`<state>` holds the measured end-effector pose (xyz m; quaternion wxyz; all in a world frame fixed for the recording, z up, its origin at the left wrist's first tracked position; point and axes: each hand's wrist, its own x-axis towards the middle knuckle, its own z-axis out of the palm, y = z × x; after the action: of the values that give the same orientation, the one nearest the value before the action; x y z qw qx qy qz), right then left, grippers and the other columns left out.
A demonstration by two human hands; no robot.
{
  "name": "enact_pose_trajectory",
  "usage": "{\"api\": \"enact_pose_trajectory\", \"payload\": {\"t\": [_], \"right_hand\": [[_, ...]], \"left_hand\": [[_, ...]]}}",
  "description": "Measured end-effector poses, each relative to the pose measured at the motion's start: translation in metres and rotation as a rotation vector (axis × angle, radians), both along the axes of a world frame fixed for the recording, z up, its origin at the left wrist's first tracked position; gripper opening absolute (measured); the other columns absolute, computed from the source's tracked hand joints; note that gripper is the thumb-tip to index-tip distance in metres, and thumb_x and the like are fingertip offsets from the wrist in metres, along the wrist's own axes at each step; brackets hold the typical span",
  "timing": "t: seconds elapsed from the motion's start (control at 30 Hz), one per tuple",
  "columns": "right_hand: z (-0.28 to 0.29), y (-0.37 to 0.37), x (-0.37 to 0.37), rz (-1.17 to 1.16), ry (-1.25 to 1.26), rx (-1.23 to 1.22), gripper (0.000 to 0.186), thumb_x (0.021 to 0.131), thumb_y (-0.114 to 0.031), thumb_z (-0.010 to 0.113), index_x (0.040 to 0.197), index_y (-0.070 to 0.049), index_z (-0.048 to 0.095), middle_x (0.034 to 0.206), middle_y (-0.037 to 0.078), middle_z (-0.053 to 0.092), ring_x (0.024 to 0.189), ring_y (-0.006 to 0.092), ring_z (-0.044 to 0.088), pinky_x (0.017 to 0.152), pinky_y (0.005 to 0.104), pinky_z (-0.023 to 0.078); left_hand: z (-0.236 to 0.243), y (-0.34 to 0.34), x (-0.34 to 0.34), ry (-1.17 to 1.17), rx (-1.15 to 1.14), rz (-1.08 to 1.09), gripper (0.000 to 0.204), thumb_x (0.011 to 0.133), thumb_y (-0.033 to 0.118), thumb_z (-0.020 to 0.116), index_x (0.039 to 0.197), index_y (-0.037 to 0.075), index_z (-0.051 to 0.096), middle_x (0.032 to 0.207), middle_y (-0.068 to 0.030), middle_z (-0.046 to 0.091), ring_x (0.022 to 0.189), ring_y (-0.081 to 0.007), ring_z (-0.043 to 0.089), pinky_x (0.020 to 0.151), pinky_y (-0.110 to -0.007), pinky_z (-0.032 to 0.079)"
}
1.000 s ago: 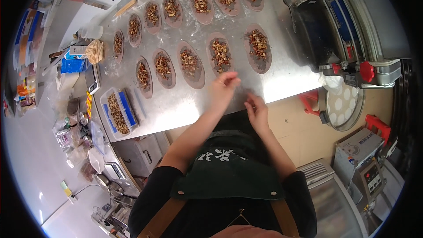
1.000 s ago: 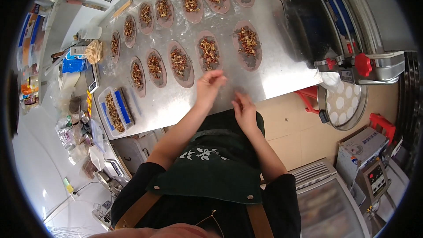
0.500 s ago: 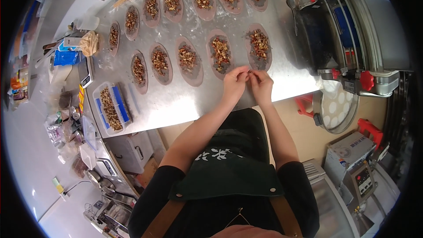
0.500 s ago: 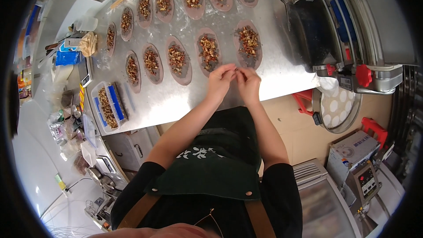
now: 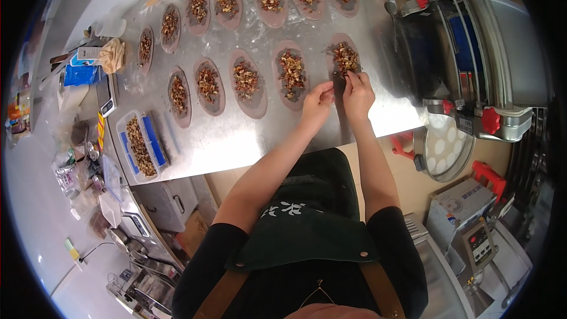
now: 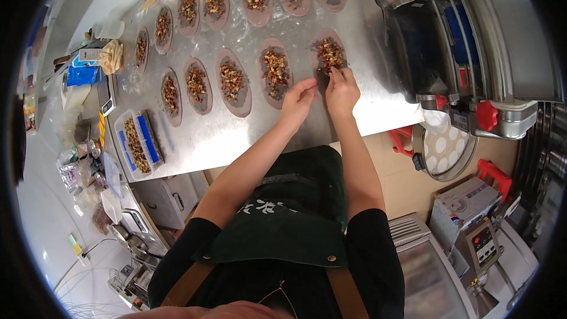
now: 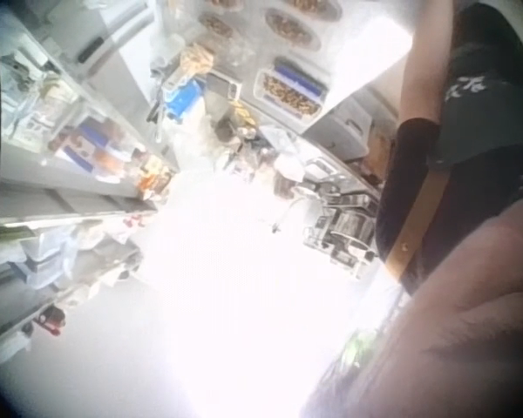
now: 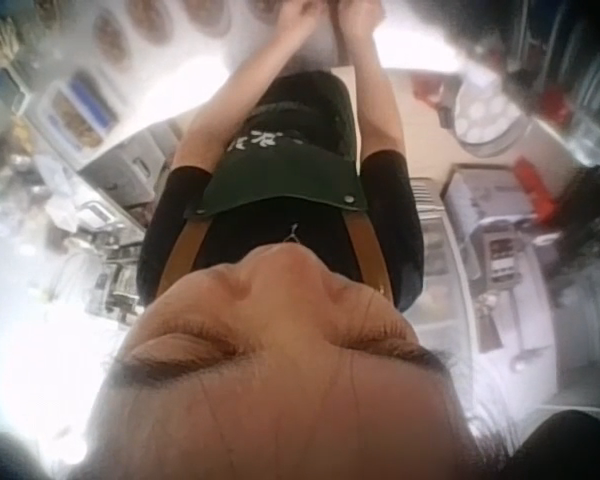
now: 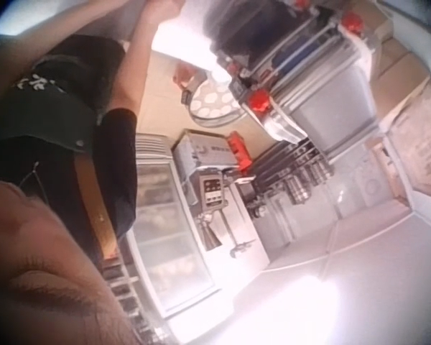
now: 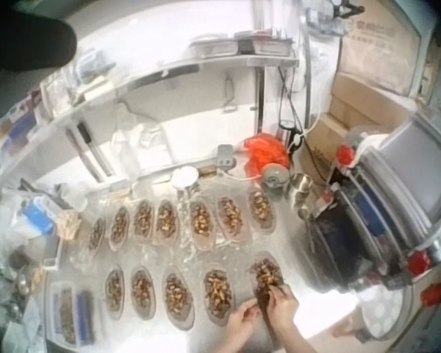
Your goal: Adding nut and seed filling to dough, rolling them into buns, and placing them in a steamer.
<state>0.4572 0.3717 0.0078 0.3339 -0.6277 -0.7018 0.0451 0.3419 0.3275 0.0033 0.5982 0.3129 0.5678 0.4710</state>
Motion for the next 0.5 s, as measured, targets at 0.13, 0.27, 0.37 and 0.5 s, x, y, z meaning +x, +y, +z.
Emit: {"api": "enact_pose_trajectory", "payload": {"t": [0.13,0.27,0.37,0.5], "right_hand": [[0.003,-0.006,0.003,0.023,0.044,0.032,0.011,0.079,-0.006,0.065,0.089,-0.006,0.068,0.084,0.007,0.06,0.067,0.0263,0.061,0.057,0.0346,0.049],[-0.001,-0.015,0.008,0.004,0.086,0.037,0.007,0.079,-0.005,0.064,0.086,-0.005,0.066,0.083,0.008,0.059,0.067,0.0277,0.06,0.058,0.0348,0.049],[-0.003,-0.026,0.007,-0.027,0.132,-0.021,0.006,0.08,-0.004,0.064,0.085,-0.005,0.064,0.083,0.009,0.059,0.068,0.0289,0.06,0.059,0.0358,0.049],[-0.01,-0.039,0.015,-0.032,0.161,-0.094,0.006,0.081,-0.003,0.062,0.087,-0.003,0.063,0.083,0.012,0.058,0.071,0.0307,0.059,0.062,0.0371,0.048]], "left_hand": [[-0.004,0.0,-0.005,-0.046,0.015,0.018,0.028,0.092,-0.003,0.045,0.119,-0.003,0.054,0.117,-0.0125,0.058,0.108,-0.0197,0.057,0.088,-0.031,0.049],[-0.006,-0.001,-0.005,-0.099,0.013,0.02,0.03,0.092,-0.004,0.043,0.12,-0.003,0.053,0.119,-0.0127,0.057,0.111,-0.0208,0.055,0.09,-0.032,0.048],[-0.02,0.003,-0.006,-0.038,0.055,0.012,0.033,0.09,-0.005,0.043,0.121,-0.001,0.053,0.119,-0.0122,0.058,0.111,-0.0211,0.055,0.091,-0.032,0.047],[-0.04,0.009,0.002,0.329,0.263,-0.007,0.035,0.087,-0.005,0.045,0.121,0.003,0.052,0.109,-0.013,0.064,0.102,-0.0203,0.06,0.088,-0.029,0.046]]}}
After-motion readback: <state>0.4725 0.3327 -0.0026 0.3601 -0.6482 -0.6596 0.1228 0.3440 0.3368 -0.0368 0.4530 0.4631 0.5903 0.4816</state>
